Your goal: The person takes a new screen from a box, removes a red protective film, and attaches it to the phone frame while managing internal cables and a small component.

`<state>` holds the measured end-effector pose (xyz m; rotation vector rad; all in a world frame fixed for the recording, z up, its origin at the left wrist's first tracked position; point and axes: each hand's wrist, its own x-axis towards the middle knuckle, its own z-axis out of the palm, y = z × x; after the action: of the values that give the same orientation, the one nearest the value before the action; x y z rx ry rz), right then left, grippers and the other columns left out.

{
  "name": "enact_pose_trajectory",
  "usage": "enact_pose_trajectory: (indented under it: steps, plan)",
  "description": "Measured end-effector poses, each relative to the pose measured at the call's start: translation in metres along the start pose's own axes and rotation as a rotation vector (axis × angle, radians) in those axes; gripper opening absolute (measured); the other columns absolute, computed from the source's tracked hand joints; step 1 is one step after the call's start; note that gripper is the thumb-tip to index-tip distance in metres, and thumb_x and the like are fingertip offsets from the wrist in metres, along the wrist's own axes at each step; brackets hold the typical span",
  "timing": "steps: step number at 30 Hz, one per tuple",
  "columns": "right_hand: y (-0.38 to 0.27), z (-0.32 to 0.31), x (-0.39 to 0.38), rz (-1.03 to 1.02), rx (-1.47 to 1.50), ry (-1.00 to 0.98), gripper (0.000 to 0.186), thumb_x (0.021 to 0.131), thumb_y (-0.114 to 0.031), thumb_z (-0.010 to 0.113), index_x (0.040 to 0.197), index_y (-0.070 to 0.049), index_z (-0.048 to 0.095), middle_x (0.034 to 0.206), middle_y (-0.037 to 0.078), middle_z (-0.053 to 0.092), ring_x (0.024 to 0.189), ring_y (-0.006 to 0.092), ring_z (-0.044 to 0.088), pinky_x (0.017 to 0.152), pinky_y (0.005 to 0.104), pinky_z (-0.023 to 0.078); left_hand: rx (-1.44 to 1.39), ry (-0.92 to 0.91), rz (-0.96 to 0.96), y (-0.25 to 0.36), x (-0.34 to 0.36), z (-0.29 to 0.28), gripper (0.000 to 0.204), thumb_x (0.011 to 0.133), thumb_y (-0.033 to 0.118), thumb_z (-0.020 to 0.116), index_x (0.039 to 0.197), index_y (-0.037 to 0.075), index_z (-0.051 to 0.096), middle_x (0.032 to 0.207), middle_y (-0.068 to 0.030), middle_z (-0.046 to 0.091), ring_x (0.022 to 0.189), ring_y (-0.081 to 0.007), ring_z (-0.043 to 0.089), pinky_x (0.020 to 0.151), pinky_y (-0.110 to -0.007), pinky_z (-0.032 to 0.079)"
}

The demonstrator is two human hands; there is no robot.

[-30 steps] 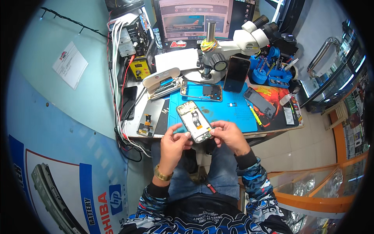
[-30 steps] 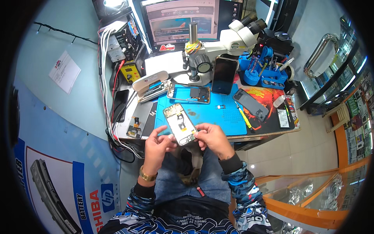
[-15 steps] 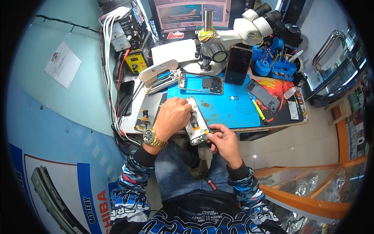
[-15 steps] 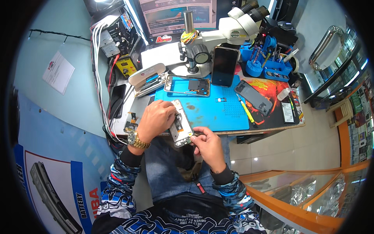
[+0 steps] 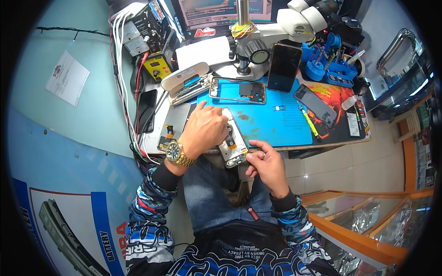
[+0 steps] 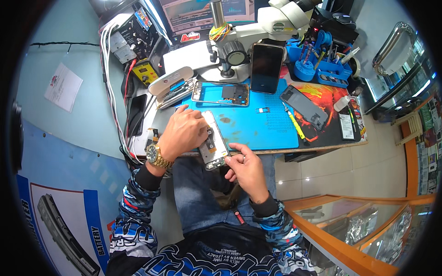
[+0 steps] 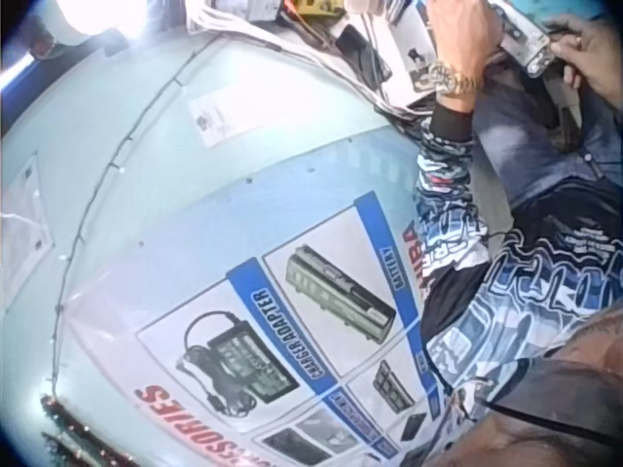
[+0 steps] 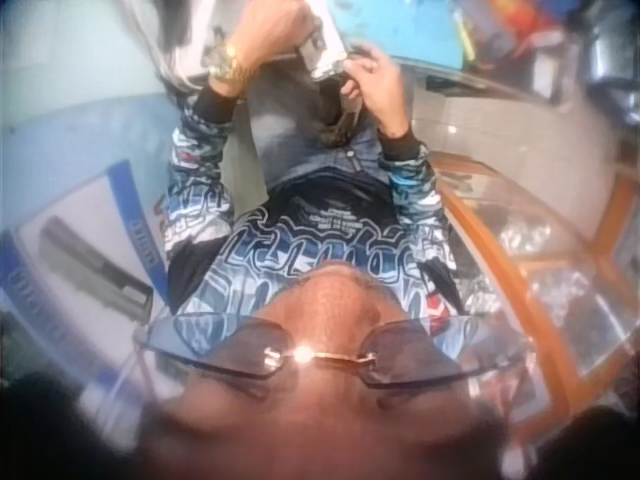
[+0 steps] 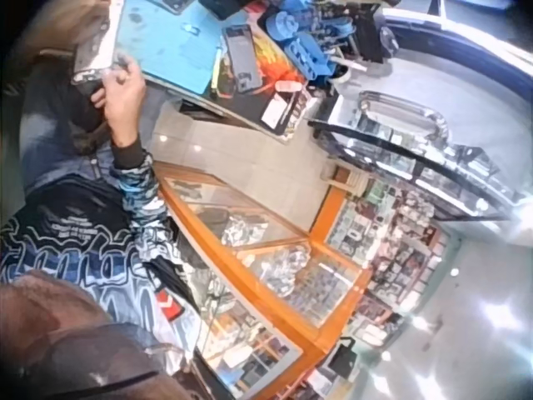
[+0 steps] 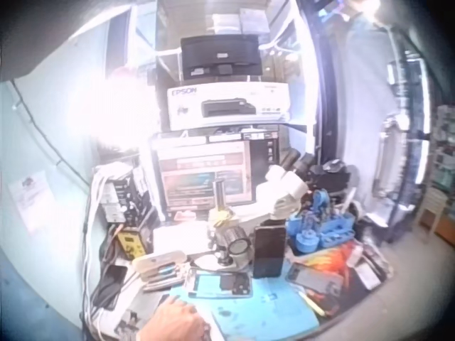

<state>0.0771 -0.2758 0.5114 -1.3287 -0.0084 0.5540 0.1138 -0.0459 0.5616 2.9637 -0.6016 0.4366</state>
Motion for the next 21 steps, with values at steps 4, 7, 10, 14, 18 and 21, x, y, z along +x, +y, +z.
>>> enact_pose_trajectory:
  steps: [4, 7, 10, 14, 18, 21]
  plan:
    - [-0.001, 0.001, -0.007, -0.075, -0.16, 0.047, 0.04, 0.095, -0.007, 0.068, 0.133, 0.004, 0.057, 0.079, 0.006, 0.07, 0.056, 0.0107, 0.065, 0.047, 0.0246, 0.047, -0.001, 0.011, 0.022, -0.004, 0.008, 0.003, 0.013, 0.08, 0.016, 0.067, 0.069, 0.009, 0.072, 0.072, -0.0068, 0.066, 0.074, -0.0282, 0.067, 0.1, -0.048, 0.049]
    - [-0.008, 0.006, -0.017, -0.224, -0.445, 0.139, 0.038, 0.093, -0.009, 0.069, 0.129, 0.001, 0.061, 0.072, 0.007, 0.066, 0.054, 0.0175, 0.064, 0.051, 0.0311, 0.048, -0.018, 0.022, 0.017, -0.006, 0.009, -0.001, 0.016, 0.08, 0.017, 0.067, 0.066, 0.009, 0.071, 0.07, -0.0068, 0.066, 0.07, -0.0286, 0.067, 0.101, -0.049, 0.048]
    - [-0.009, 0.006, -0.024, -0.43, -0.786, 0.205, 0.036, 0.089, -0.01, 0.072, 0.124, -0.003, 0.066, 0.078, 0.01, 0.066, 0.069, 0.0267, 0.066, 0.063, 0.0363, 0.052, -0.024, 0.03, 0.009, -0.006, 0.011, -0.001, 0.017, 0.08, 0.017, 0.067, 0.065, 0.009, 0.071, 0.069, -0.0067, 0.065, 0.069, -0.0287, 0.066, 0.102, -0.05, 0.047]
    - [-0.011, 0.012, -0.028, -0.721, -1.011, 0.224, 0.034, 0.085, -0.011, 0.075, 0.119, -0.006, 0.069, 0.111, 0.016, 0.062, 0.105, 0.0357, 0.059, 0.087, 0.0434, 0.05, -0.021, 0.008, 0.003, -0.007, 0.011, 0.0, 0.018, 0.08, 0.017, 0.067, 0.064, 0.01, 0.07, 0.068, -0.0066, 0.065, 0.067, -0.0294, 0.066, 0.102, -0.051, 0.047]
    - [-0.009, 0.017, -0.025, -0.811, -1.099, 0.173, 0.035, 0.083, -0.012, 0.076, 0.117, -0.007, 0.07, 0.133, 0.02, 0.055, 0.125, 0.0407, 0.049, 0.1, 0.0504, 0.043, -0.012, 0.018, 0.012, -0.007, 0.012, -0.001, 0.02, 0.081, 0.017, 0.067, 0.062, 0.009, 0.069, 0.066, -0.0064, 0.064, 0.066, -0.0295, 0.065, 0.102, -0.051, 0.047]
    - [-0.01, 0.02, -0.023, -0.821, -1.112, 0.15, 0.036, 0.083, -0.012, 0.076, 0.119, -0.008, 0.07, 0.135, 0.021, 0.054, 0.128, 0.0399, 0.048, 0.102, 0.0507, 0.043, 0.0, 0.031, 0.011, -0.007, 0.013, -0.001, 0.02, 0.081, 0.017, 0.067, 0.062, 0.009, 0.069, 0.066, -0.0064, 0.063, 0.065, -0.0294, 0.065, 0.102, -0.052, 0.047]
